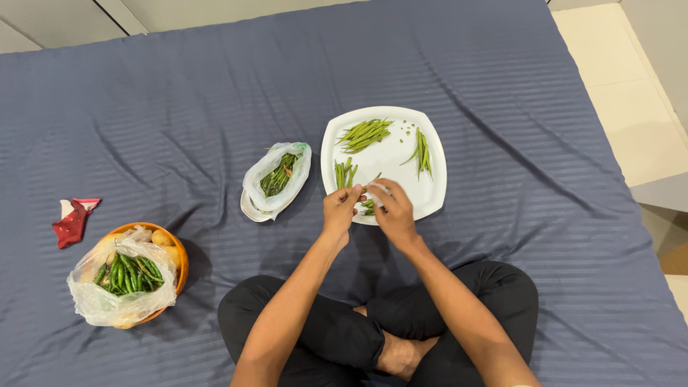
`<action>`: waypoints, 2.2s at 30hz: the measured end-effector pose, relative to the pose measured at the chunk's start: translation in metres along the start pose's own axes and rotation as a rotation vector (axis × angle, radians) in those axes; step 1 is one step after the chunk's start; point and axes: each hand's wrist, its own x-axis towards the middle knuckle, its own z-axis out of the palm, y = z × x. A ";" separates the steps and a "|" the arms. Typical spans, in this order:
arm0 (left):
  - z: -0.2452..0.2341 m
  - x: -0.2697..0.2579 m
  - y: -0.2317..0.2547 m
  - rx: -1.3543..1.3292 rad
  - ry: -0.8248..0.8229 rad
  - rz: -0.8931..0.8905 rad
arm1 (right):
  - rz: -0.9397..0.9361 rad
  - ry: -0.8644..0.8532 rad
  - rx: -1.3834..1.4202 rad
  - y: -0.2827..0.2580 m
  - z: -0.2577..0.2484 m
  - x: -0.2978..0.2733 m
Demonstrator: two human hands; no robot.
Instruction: The person takes green beans from a plastic bag, trims and wipes them with a cloth, and places them onto a plate.
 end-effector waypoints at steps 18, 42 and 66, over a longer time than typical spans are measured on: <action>0.000 0.001 -0.012 -0.048 -0.100 0.054 | 0.280 -0.063 0.221 0.010 0.002 -0.004; 0.059 0.022 -0.029 -0.001 0.043 -0.076 | 0.753 0.727 0.759 0.108 -0.140 0.036; -0.088 0.018 0.068 1.144 0.322 0.460 | 0.933 0.412 1.202 0.132 -0.094 0.031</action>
